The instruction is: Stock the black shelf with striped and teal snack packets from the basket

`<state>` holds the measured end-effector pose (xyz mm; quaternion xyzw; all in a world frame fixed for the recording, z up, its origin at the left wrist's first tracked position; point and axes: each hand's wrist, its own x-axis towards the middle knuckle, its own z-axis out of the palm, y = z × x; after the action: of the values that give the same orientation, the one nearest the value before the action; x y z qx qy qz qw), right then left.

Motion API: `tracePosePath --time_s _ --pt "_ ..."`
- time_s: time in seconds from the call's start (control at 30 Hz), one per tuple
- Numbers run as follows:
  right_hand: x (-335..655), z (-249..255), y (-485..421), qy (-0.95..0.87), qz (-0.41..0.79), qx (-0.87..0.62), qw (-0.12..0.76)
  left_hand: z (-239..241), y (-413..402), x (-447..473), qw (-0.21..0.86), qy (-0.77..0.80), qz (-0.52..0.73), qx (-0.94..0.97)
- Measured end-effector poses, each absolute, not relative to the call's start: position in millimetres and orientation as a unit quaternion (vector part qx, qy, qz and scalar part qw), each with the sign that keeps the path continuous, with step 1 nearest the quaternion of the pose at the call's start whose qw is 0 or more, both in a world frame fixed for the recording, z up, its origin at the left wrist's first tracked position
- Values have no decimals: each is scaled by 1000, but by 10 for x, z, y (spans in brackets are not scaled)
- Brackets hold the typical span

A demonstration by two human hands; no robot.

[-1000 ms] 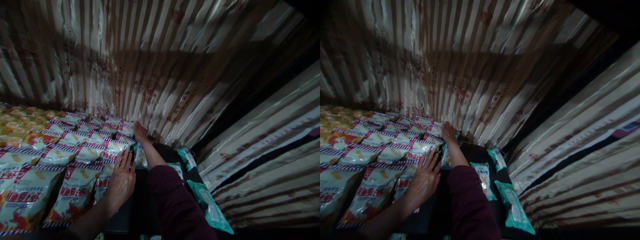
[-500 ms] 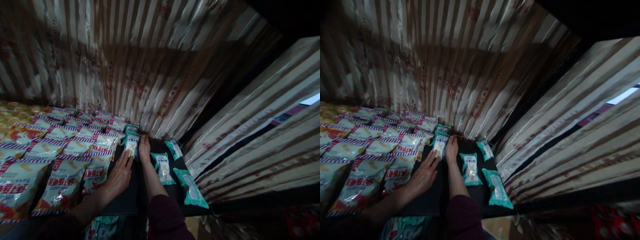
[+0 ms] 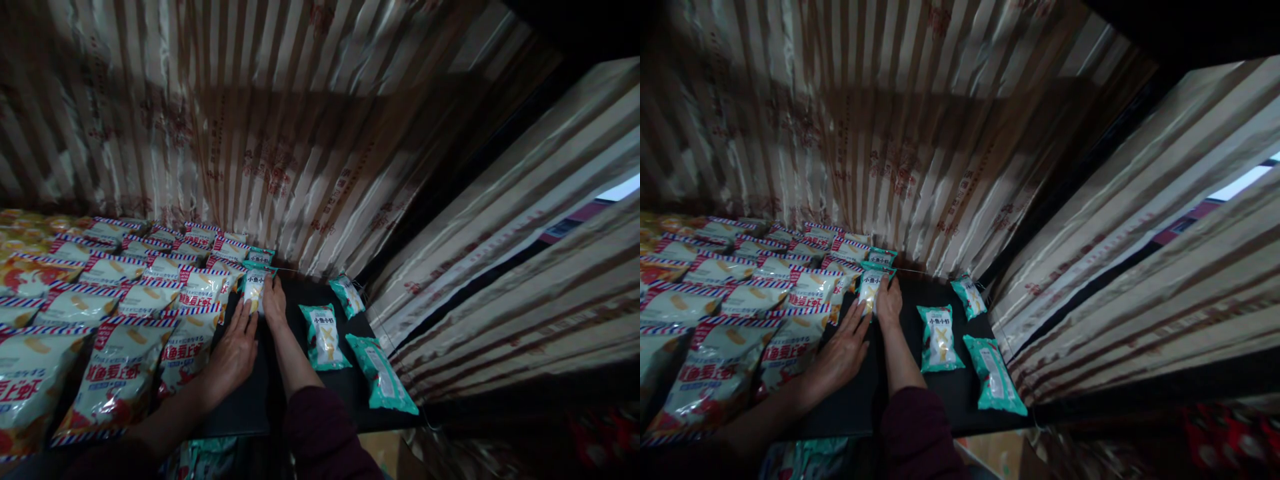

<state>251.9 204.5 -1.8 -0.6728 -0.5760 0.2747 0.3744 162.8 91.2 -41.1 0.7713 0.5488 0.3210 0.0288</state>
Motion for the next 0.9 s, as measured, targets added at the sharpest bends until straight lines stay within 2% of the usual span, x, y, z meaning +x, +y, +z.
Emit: tracePosePath --time_s 0.33,0.6,0.9 --pt "2486 8 2026 -581 271 -671 371 -395 916 1635 32 560 321 763" --pt "2548 27 1953 -567 334 -658 366 -389 889 1636 3 546 327 771" --pt "2765 -70 1265 -571 325 -645 390 -433 556 1811 57 472 311 823"
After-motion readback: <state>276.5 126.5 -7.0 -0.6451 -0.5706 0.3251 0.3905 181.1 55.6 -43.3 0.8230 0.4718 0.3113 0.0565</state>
